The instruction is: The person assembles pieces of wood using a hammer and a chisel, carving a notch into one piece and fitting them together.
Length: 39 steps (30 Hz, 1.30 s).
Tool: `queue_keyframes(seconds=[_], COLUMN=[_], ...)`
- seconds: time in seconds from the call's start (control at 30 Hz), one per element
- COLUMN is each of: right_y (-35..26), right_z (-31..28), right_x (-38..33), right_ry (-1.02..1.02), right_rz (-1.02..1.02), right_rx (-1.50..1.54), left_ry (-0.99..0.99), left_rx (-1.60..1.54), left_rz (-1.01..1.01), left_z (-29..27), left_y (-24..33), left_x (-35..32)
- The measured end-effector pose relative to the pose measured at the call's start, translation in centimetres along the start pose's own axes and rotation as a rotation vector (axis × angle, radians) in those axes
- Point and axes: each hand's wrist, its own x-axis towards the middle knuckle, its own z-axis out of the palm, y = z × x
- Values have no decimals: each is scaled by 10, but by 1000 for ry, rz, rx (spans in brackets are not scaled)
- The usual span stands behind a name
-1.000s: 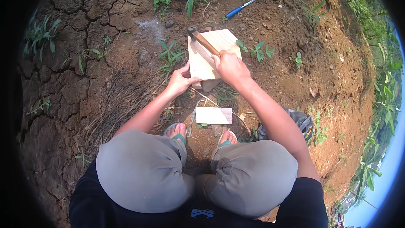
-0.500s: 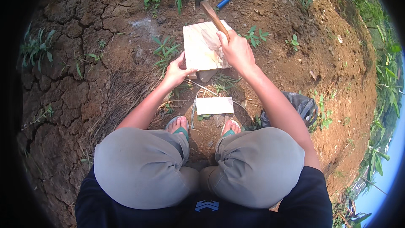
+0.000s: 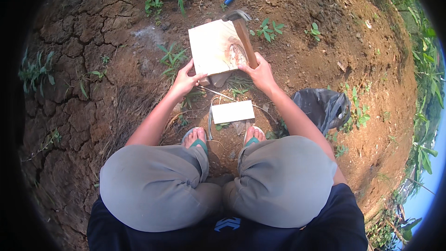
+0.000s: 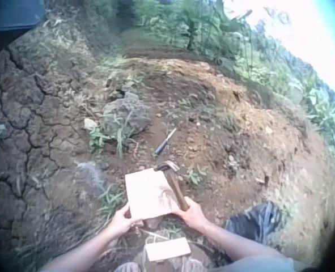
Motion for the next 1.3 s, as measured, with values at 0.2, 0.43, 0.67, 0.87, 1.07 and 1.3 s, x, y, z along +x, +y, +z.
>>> queue_keyframes(seconds=[0.2, 0.43, 0.67, 0.87, 1.07, 1.3], right_y=[5, -2, 21, 17, 12, 7], right_z=[19, 39, 25, 23, 12, 14], right_x=[-15, -51, -57, -48, -61, -54], right_ry=[102, 147, 188, 101, 75, 92], right_rz=[-126, -161, -79, -95, -68, -36], right_rx=[27, 16, 22, 83, 9, -17], left_ry=[100, 254, 216, 136, 45, -35], left_rx=[-83, -144, -9, -54, -74, -48], left_rz=[56, 119, 13, -24, -30, 23], left_z=[11, 5, 8, -12, -10, -22], left_y=[-7, -40, -21, -60, -44, -37], left_x=[-11, -24, -11, 0, -4, -11])
